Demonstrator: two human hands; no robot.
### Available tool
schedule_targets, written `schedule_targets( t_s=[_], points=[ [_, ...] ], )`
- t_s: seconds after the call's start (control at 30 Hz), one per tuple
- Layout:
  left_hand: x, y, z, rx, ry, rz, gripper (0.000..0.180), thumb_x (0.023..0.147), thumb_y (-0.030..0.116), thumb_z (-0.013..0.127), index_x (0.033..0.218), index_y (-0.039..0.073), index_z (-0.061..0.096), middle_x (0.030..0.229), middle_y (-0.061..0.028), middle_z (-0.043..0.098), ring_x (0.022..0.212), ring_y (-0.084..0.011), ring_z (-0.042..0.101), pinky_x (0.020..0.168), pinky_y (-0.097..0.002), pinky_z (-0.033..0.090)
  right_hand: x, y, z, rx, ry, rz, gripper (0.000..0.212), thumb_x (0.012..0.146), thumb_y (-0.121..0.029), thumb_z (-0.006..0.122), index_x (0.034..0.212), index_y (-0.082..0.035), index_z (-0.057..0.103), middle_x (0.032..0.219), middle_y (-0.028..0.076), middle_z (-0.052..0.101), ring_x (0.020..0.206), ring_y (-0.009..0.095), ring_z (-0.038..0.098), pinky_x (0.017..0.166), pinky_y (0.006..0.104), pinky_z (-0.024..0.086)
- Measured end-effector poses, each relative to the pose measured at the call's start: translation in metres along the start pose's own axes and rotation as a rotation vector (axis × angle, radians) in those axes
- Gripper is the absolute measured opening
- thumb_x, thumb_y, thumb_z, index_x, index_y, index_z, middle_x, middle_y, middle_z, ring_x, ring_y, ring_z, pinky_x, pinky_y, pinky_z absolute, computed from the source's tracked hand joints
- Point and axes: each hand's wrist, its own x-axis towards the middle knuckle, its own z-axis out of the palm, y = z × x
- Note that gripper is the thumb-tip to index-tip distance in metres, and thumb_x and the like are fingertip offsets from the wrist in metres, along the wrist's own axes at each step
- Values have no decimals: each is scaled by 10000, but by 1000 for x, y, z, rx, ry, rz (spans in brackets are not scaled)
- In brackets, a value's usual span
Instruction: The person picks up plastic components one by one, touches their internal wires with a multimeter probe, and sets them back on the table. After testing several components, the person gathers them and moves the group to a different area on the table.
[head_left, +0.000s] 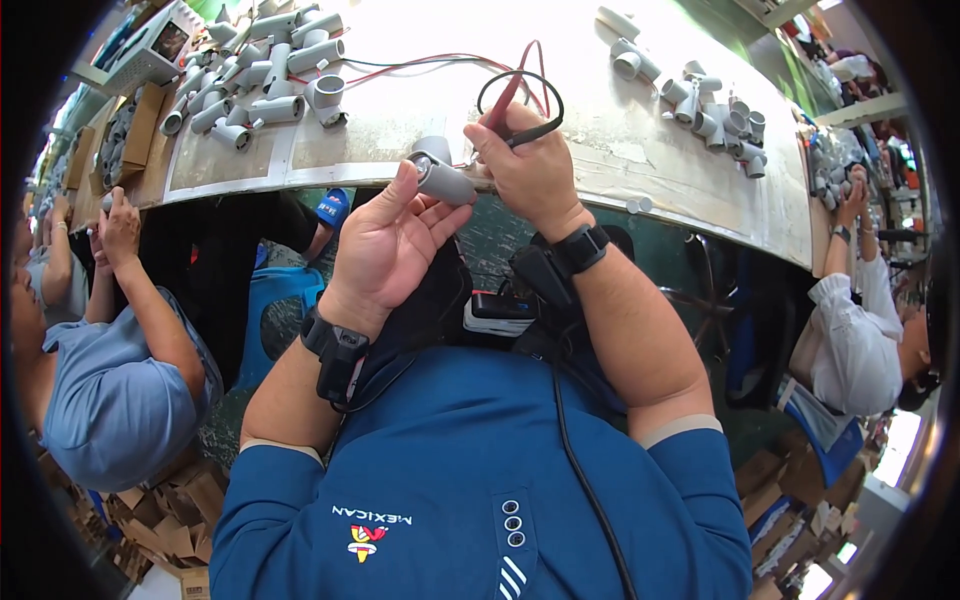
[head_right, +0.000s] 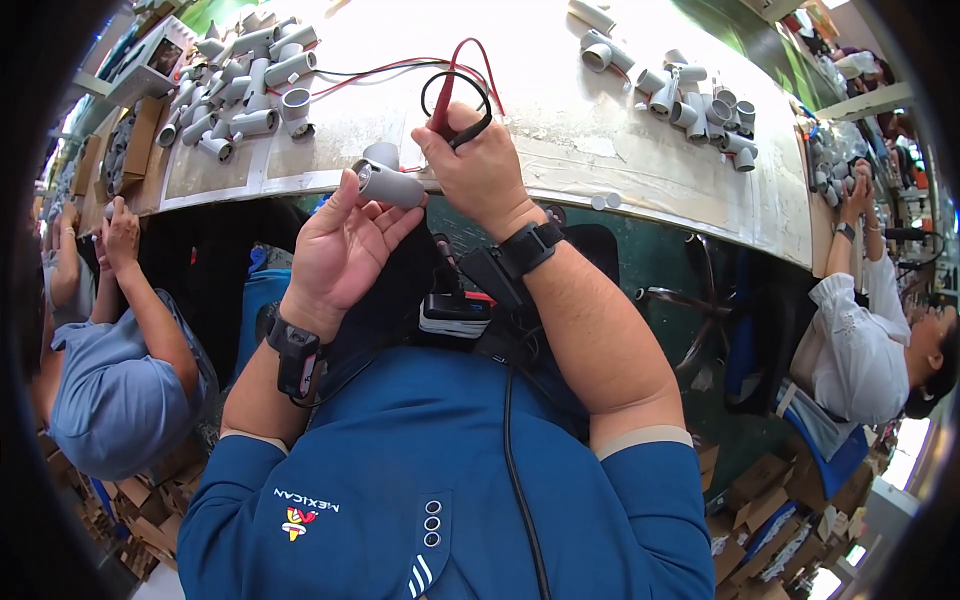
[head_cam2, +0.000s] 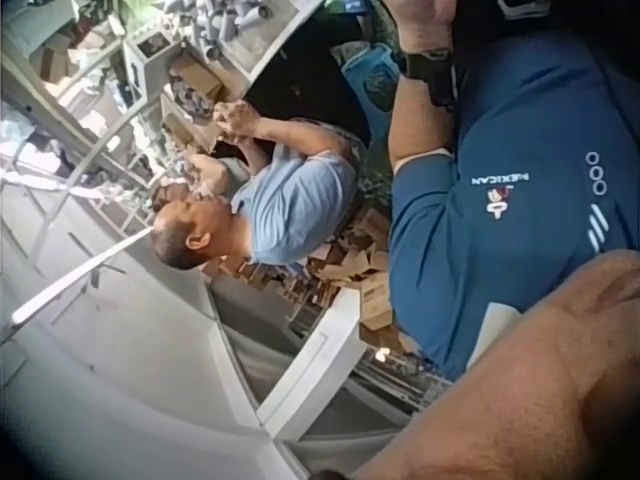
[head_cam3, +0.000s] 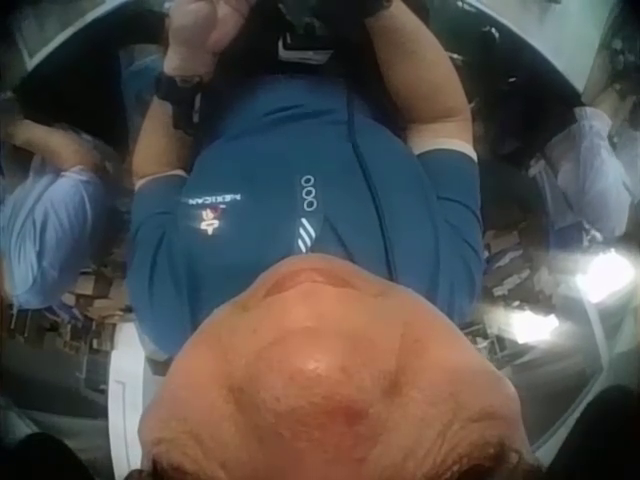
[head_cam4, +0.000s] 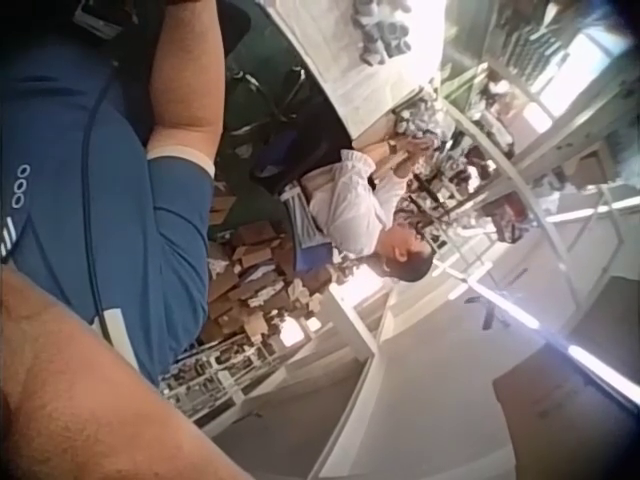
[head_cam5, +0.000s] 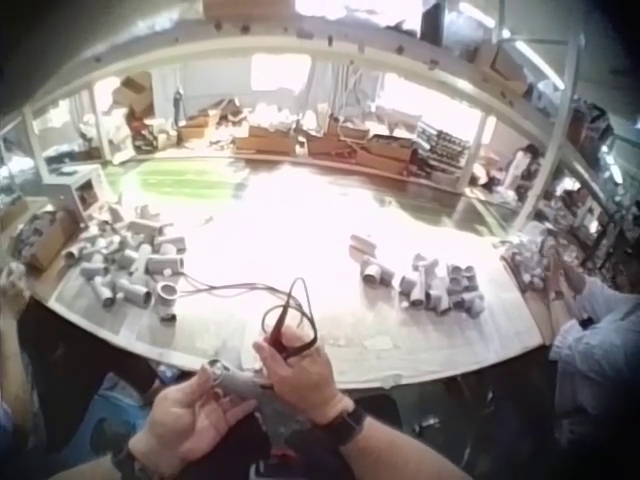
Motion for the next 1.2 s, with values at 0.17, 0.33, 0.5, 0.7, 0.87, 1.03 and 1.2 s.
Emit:
schedule_targets(
  t_s=[0.17,0.33,0.5,0.7,0.87,1.03,1.2],
  points=[
    [1,4,1,7,-8,-3,487,1098,378,593,1372,-24,571,1251,-181,663,1207,-323,653,1078,-475,524,2,-4,3,35,17,-1,175,979,-194,755,968,-35,682,726,35,684,605,114,646,558,286,493],
    [-1,4,-5,-8,-23,-56,491,1087,394,608,1358,-15,591,1257,-175,667,1197,-343,659,1061,-499,523,1,2,6,96,24,-43,153,977,-164,754,966,-32,677,714,22,666,595,98,626,550,274,483],
    [-1,-2,-4,-15,20,-42,484,1082,409,614,1346,3,610,1254,-168,669,1198,-349,656,1055,-513,518,-5,2,2,124,13,39,128,989,-135,743,971,-28,675,723,6,656,603,78,611,543,256,472],
    [-1,-1,-4,-3,34,-57,481,1082,422,611,1341,17,618,1256,-168,665,1183,-347,657,1056,-514,514,-3,4,6,145,13,48,131,1000,-144,741,984,-32,676,746,9,663,616,77,615,544,251,474],
    [0,1,-3,2,39,-59,480,1083,428,609,1335,19,621,1259,-168,663,1171,-340,657,1056,-514,513,-1,3,5,150,10,37,136,1003,-150,741,998,-32,675,751,9,663,617,79,616,547,248,479],
    [-1,0,-3,-1,33,-53,484,1082,431,608,1336,19,618,1257,-164,665,1171,-336,655,1055,-509,514,-2,5,4,127,2,25,131,1009,-146,732,1002,-29,674,750,11,666,617,82,617,552,247,482],
    [-4,1,-4,5,34,-53,482,1083,418,611,1345,13,611,1234,-150,680,1146,-319,668,1036,-487,528,-4,2,3,96,-14,33,130,1018,-149,721,1019,-29,672,764,22,679,627,94,629,559,247,490]
  ],
)
